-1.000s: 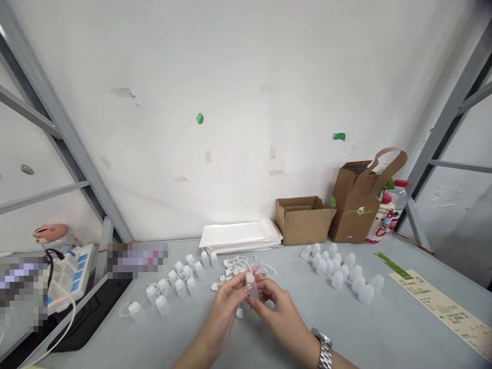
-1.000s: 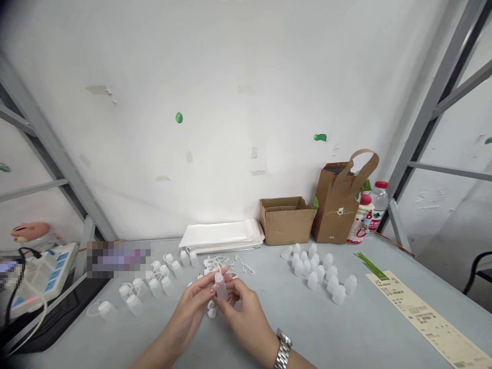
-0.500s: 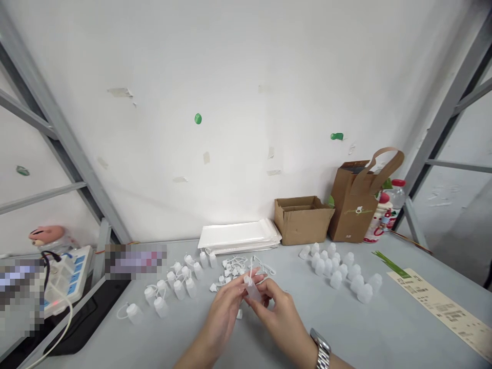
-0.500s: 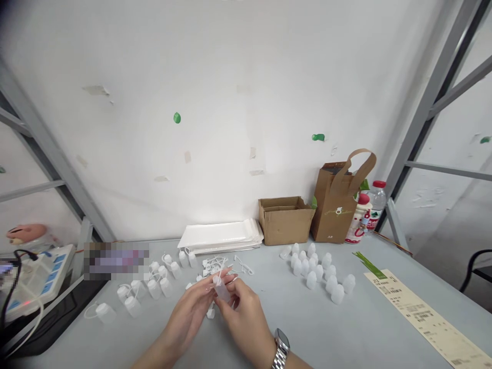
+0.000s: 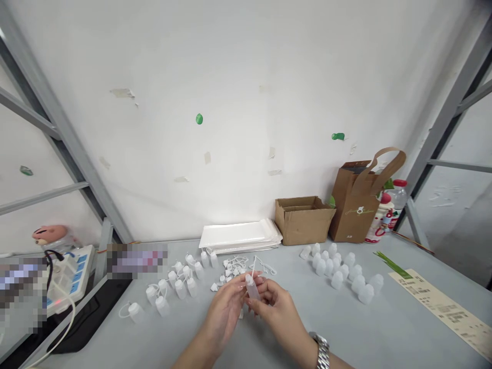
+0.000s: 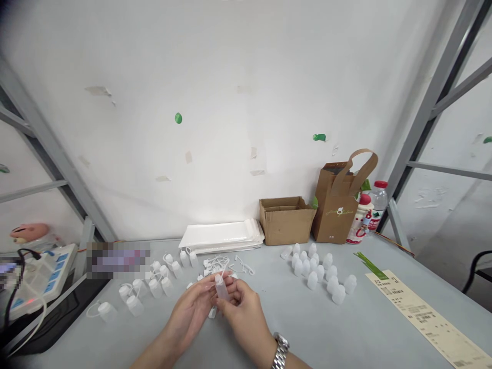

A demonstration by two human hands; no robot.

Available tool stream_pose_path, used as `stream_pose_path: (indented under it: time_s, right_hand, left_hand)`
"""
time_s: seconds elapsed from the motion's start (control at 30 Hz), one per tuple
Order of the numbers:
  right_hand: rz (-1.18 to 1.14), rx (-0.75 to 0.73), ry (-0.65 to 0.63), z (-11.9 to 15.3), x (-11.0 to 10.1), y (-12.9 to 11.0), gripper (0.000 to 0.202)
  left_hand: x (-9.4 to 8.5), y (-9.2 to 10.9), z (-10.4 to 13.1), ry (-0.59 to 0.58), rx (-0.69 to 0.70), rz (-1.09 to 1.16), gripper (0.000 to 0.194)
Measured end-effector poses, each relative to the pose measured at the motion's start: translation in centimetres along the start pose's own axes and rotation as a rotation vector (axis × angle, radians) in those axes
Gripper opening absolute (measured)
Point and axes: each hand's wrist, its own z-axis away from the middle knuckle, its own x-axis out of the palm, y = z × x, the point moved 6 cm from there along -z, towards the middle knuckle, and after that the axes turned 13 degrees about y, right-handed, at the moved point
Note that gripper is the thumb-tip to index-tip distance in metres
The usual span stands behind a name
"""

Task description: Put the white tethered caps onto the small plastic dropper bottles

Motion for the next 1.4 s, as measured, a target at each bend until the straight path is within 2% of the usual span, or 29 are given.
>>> stream_pose_path:
  time_s: [0.27,0.63,0.8,1.07,1.2,1.4]
  right_hand:
    - [-0.051,0.088,-0.011,-0.2,0.3,0.7,0.034]
    - [-0.099,0.094,-0.054,0.0,0.7,0.4,0.037]
    - [-0.11,0.109,-0.099,0.1,0.9,0.5,0.036]
    - [-0.184,0.152,-0.197,0.4,1.5,0.3,0.041]
    - [-0.222,0.164,-0.266,0.1,1.5,-0.3,0.04]
    - [-0.236,0.162,-0.253,-0.5,1.2,-0.3,0.038]
  left_hand:
    - [-0.5,-0.6,-0.5,0.02,-0.054,0.03,0.028]
    - [-0.6,-1.0,-0.4,0.01,-0.127,0.046,0.035]
    - [-0.5,-0.9,-0.4,-0.027,-0.159,0.098,0.038]
    - [-0.6,-0.9,-0.2,0.041,-0.189,0.118,0.029]
    - [-0.5,-1.3,-0.4,0.04,-0.171,0.092,0.025]
    - [-0.4,-1.3,-0.7,-0.033,-0.121,0.085,0.029]
